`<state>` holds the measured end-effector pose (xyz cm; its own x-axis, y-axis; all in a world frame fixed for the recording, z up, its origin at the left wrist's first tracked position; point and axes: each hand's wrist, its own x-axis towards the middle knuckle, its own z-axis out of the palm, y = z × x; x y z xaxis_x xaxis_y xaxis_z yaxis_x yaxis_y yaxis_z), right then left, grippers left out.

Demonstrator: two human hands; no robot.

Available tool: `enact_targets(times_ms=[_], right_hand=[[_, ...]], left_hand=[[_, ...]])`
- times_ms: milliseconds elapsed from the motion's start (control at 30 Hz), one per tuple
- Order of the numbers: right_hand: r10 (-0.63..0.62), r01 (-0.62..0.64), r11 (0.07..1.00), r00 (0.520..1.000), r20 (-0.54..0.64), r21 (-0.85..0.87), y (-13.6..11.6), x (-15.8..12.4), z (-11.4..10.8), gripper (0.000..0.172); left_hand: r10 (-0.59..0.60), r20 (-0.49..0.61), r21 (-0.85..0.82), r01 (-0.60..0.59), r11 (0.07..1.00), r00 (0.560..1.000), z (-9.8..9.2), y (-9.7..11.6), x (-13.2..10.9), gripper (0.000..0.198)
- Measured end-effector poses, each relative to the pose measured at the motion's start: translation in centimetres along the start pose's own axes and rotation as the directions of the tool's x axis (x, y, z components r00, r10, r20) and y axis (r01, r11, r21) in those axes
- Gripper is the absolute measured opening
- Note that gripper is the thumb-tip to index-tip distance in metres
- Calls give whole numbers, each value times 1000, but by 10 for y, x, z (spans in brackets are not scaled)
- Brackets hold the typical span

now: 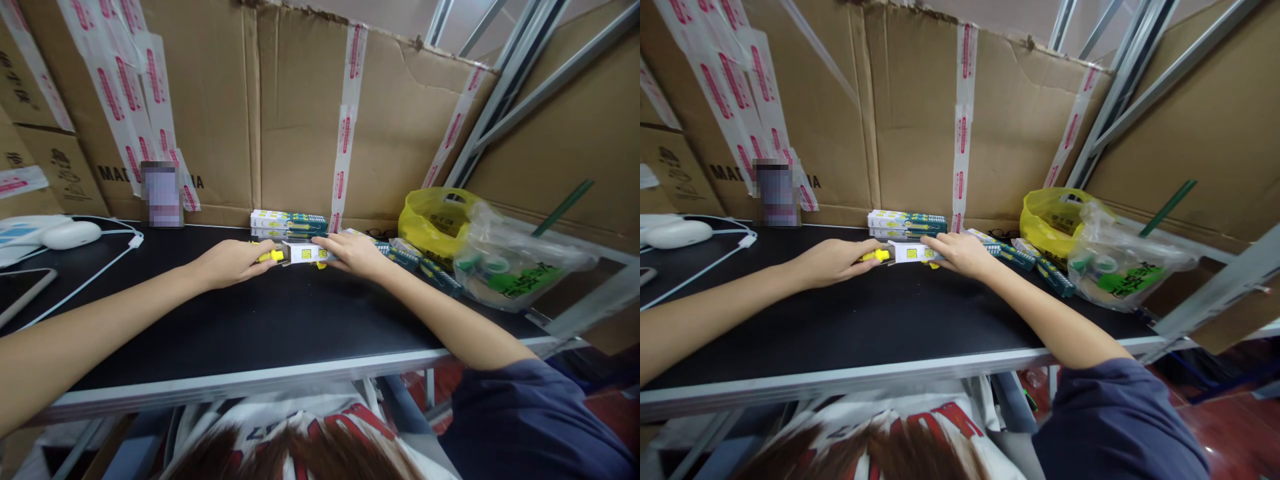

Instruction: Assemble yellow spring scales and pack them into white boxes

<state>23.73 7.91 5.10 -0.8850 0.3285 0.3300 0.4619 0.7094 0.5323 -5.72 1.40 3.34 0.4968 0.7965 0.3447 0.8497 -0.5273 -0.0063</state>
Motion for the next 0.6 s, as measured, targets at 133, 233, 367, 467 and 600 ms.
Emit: enact_targets(times_ms=[133,233,367,467,600], right_hand=[[-45,45,999,999,4,9,-6,1,-1,50],[-45,46,997,999,-12,70,-16,2,-3,50],[-26,31,988,999,-33,154,-25,3,-7,48],[-11,14,986,1000,-24,168,-25,3,-9,47],[7,-6,985,1000,-6,175,-21,2,-9,51]], left_hand=[[70,31,50,-72,996,997,1,3,0,40],[66,59,117,-73,990,996,3,8,-1,43],[-11,-2,76,11,997,1000,3,13,-2,42],[-16,-34,-8,16,1000,999,3,13,-3,35],[22,-82,-110,-31,993,996,5,12,-3,24]])
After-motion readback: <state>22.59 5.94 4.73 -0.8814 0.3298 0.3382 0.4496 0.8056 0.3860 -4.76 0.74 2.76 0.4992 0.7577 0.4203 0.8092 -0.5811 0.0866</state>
